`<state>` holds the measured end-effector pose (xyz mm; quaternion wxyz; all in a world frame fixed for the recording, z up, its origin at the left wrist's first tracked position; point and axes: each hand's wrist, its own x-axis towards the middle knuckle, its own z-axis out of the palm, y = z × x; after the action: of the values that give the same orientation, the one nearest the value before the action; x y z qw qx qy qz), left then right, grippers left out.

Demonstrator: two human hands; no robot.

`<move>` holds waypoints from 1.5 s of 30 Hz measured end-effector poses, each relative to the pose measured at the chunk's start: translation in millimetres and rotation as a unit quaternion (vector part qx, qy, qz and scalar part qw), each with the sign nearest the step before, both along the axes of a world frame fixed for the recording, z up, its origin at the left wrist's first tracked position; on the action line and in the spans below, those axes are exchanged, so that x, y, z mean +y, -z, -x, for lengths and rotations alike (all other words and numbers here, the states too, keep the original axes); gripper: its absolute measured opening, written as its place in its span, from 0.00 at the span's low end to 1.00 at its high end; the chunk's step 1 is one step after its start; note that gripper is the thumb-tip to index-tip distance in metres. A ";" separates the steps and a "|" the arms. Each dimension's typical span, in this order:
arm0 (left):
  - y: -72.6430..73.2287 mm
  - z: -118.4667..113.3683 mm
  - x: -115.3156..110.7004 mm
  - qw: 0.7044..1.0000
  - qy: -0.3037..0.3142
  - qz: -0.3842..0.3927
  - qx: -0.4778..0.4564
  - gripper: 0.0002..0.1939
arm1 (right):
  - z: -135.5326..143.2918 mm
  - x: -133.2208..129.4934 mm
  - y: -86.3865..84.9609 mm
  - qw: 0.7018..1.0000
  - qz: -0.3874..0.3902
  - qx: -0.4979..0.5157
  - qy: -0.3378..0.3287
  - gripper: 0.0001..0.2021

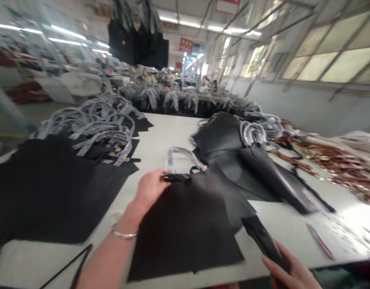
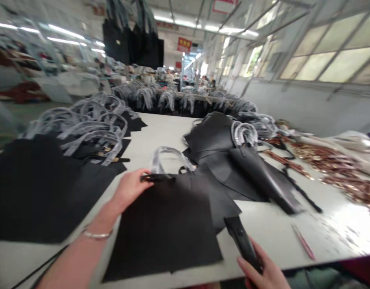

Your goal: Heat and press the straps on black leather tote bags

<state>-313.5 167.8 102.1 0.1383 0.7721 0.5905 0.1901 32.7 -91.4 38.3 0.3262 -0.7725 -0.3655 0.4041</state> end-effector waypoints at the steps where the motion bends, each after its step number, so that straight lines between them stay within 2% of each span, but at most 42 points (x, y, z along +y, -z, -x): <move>1: -8.0 12.8 11.9 0.996 -0.068 -0.023 0.055 0.16 | 2.4 -2.1 -2.7 1.000 0.006 0.011 0.008 0.47; 3: -17.2 28.9 32.7 0.970 -0.170 -0.099 0.142 0.22 | 4.9 -5.6 -5.7 0.999 0.009 0.023 0.026 0.46; 4: -18.0 29.7 39.0 0.955 -0.201 -0.139 0.167 0.25 | 5.2 -7.4 -6.5 0.999 0.011 0.026 0.033 0.46; 5: -16.0 24.8 41.9 0.948 -0.203 -0.175 0.174 0.27 | 5.1 -9.4 -7.1 0.999 0.009 0.029 0.041 0.45; 6: -11.3 14.0 41.3 0.949 -0.179 -0.202 0.166 0.27 | 4.7 -11.3 -7.9 0.998 0.008 0.032 0.048 0.45; 8: 5.7 -22.5 32.3 0.965 -0.066 -0.226 0.115 0.25 | 3.2 -15.0 -10.2 0.997 0.005 0.041 0.069 0.43; 10: 28.9 -70.1 19.1 0.974 0.064 -0.207 0.066 0.23 | 0.7 -17.6 -12.9 0.994 0.005 0.053 0.094 0.41; 12: 53.8 -115.2 7.7 0.972 0.159 -0.164 0.053 0.25 | -2.8 -19.4 -14.5 0.991 0.005 0.060 0.116 0.38; 14: 76.8 -147.3 0.0 0.971 0.195 -0.125 0.061 0.29 | -7.1 -21.1 -14.0 0.989 0.003 0.064 0.130 0.37; 16: 95.9 -163.0 -6.0 0.971 0.203 -0.097 0.074 0.32 | -12.1 -23.5 -11.4 0.989 -0.001 0.068 0.135 0.36; 18: 109.4 -165.9 -13.8 0.968 0.224 -0.081 0.083 0.32 | -17.5 -26.2 -8.0 0.988 -0.011 0.073 0.133 0.35; 21: 118.5 -160.5 -34.5 0.953 0.286 -0.066 0.079 0.33 | -24.5 -27.3 -5.9 0.987 -0.022 0.077 0.136 0.35; 25: 120.0 -155.9 -75.4 0.923 0.380 -0.033 0.056 0.36 | -25.2 -17.0 -16.6 0.989 -0.017 0.083 0.123 0.34; 28: 120.7 -153.8 -102.9 0.897 0.440 -0.012 0.036 0.38 | -20.4 -3.3 -29.4 0.992 -0.014 0.092 0.083 0.29; 31: 121.2 -150.4 -119.1 0.879 0.476 0.003 0.025 0.39 | -18.1 9.8 -36.7 0.993 0.013 0.117 0.030 0.24; 34: 119.4 -147.5 -124.6 0.868 0.496 0.019 0.015 0.39 | -19.9 22.9 -39.1 0.988 0.049 0.148 -0.006 0.21; 40: 112.9 -145.8 -123.8 0.864 0.501 0.044 0.000 0.38 | -25.3 52.5 -47.4 0.985 0.086 0.149 -0.019 0.18; 45: 110.7 -145.2 -122.4 0.863 0.503 0.050 -0.010 0.38 | -29.8 60.0 -54.0 0.978 0.126 0.164 -0.026 0.19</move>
<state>-168.2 45.4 -8.6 0.2595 0.9543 0.1291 0.0728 62.5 -31.4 92.3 0.2711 -0.7210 -0.2726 0.5765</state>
